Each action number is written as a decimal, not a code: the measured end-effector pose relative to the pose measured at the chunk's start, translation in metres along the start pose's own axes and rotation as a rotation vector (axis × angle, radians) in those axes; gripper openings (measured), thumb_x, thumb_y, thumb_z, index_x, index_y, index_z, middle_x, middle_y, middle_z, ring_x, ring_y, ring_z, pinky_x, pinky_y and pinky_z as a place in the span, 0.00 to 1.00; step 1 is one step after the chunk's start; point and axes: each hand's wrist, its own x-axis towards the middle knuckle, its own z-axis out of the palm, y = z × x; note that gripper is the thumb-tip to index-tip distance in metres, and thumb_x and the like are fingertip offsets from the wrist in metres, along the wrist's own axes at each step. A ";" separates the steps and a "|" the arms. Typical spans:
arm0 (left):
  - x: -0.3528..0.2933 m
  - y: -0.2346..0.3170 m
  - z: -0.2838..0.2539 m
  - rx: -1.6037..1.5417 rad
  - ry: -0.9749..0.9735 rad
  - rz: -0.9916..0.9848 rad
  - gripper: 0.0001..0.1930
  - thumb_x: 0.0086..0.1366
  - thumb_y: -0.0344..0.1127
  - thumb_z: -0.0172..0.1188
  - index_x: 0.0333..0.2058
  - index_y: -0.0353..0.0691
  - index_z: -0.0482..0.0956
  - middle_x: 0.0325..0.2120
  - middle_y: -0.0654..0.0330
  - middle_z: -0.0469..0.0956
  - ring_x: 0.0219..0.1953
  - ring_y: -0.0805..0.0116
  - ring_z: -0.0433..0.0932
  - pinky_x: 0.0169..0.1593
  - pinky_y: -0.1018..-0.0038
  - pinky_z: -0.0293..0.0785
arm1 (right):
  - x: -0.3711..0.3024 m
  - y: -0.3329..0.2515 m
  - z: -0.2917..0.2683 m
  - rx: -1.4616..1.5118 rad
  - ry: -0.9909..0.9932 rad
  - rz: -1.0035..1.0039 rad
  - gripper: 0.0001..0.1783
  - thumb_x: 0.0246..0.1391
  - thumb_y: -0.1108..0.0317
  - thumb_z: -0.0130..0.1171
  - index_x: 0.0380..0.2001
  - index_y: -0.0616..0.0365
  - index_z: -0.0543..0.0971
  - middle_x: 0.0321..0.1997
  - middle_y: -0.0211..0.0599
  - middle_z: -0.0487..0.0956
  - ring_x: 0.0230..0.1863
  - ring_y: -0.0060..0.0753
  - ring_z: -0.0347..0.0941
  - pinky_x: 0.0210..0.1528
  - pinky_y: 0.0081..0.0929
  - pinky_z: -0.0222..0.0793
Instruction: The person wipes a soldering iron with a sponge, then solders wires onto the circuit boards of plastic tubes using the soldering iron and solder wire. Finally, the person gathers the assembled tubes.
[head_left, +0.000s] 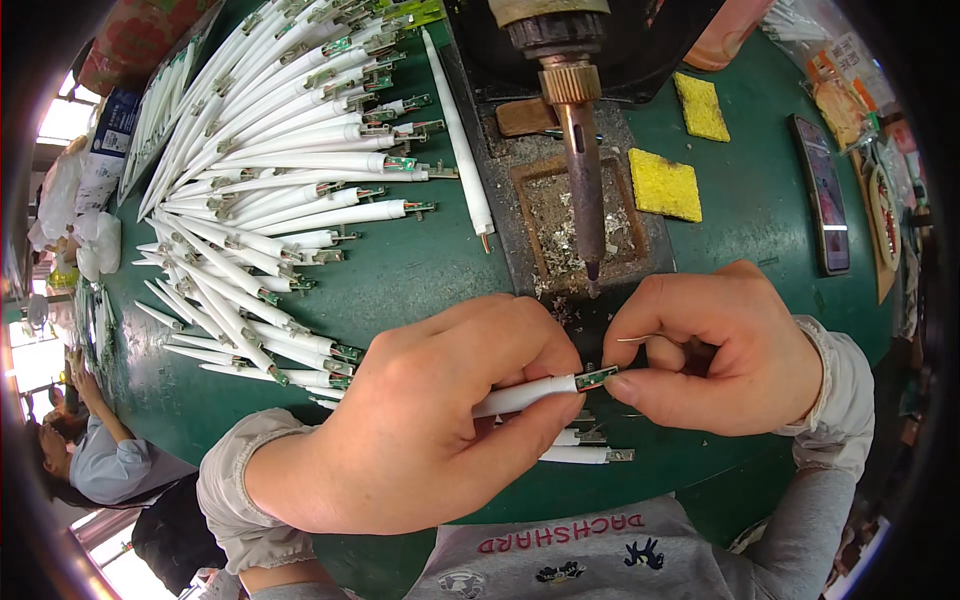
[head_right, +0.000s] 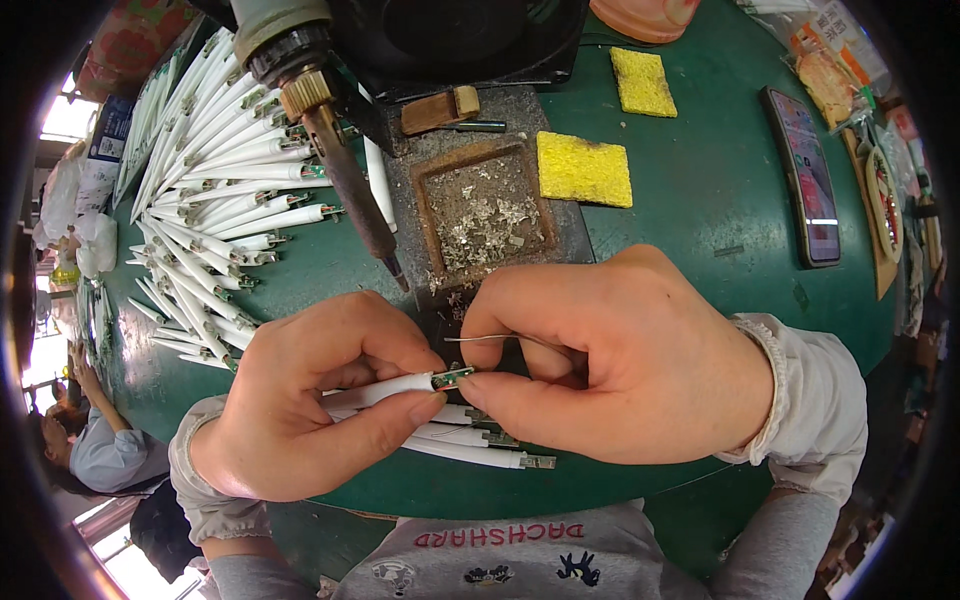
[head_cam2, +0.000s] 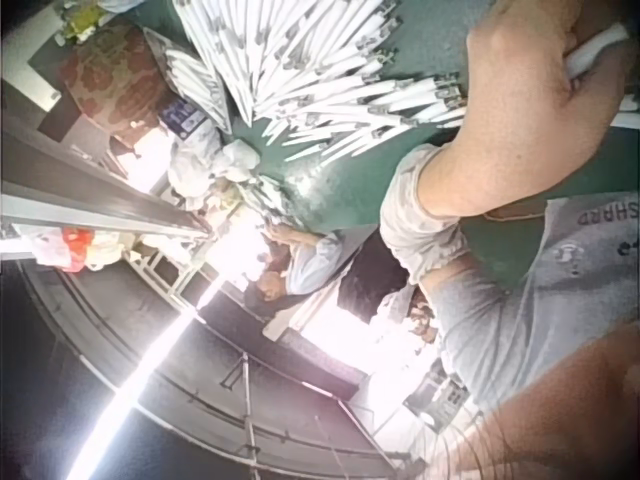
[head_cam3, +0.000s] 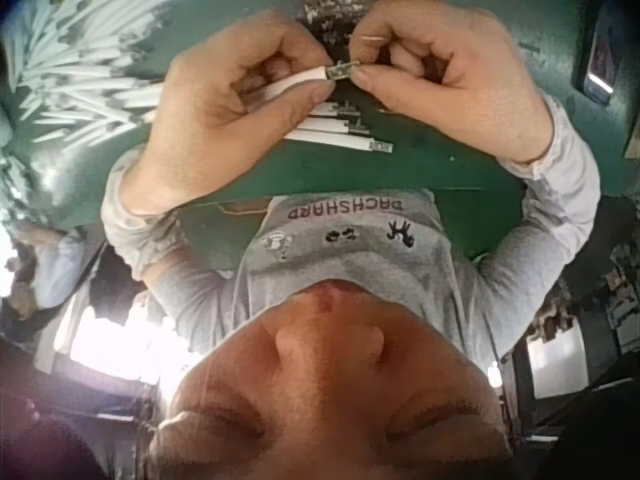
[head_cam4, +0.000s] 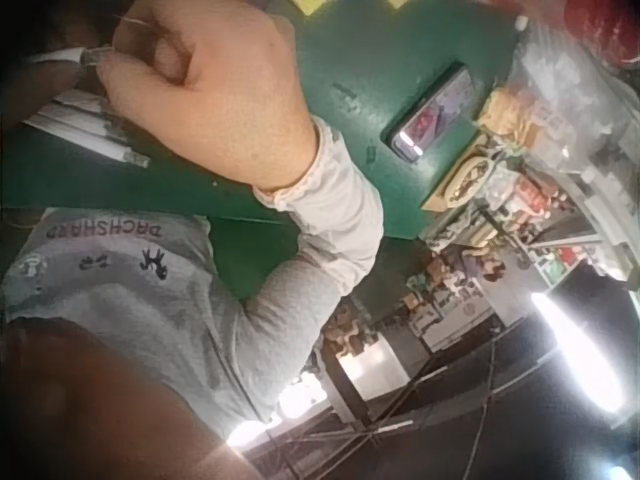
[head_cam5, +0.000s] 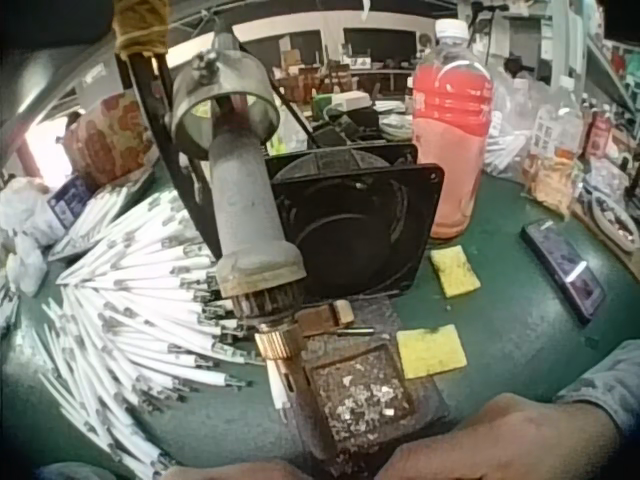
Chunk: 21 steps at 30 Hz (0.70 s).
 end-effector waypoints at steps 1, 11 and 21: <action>0.000 0.000 0.000 -0.016 0.005 -0.005 0.07 0.57 0.21 0.56 0.36 0.30 0.72 0.33 0.58 0.71 0.33 0.79 0.73 0.35 0.84 0.68 | 0.000 0.000 0.000 -0.005 0.008 -0.004 0.06 0.44 0.72 0.62 0.26 0.60 0.75 0.09 0.22 0.63 0.11 0.13 0.57 0.15 0.17 0.48; 0.003 0.001 -0.002 -0.040 0.036 -0.046 0.06 0.55 0.19 0.56 0.33 0.31 0.72 0.32 0.59 0.71 0.33 0.78 0.71 0.36 0.83 0.67 | 0.001 -0.008 -0.003 0.297 0.043 0.206 0.08 0.52 0.70 0.54 0.31 0.64 0.70 0.14 0.25 0.68 0.13 0.12 0.62 0.15 0.14 0.51; 0.012 0.002 -0.006 -0.172 0.172 -0.031 0.05 0.55 0.21 0.56 0.31 0.33 0.70 0.30 0.63 0.70 0.30 0.81 0.68 0.35 0.83 0.63 | -0.001 -0.007 -0.001 -0.165 0.153 -0.121 0.05 0.51 0.74 0.52 0.25 0.64 0.69 0.19 0.31 0.69 0.14 0.18 0.66 0.17 0.14 0.57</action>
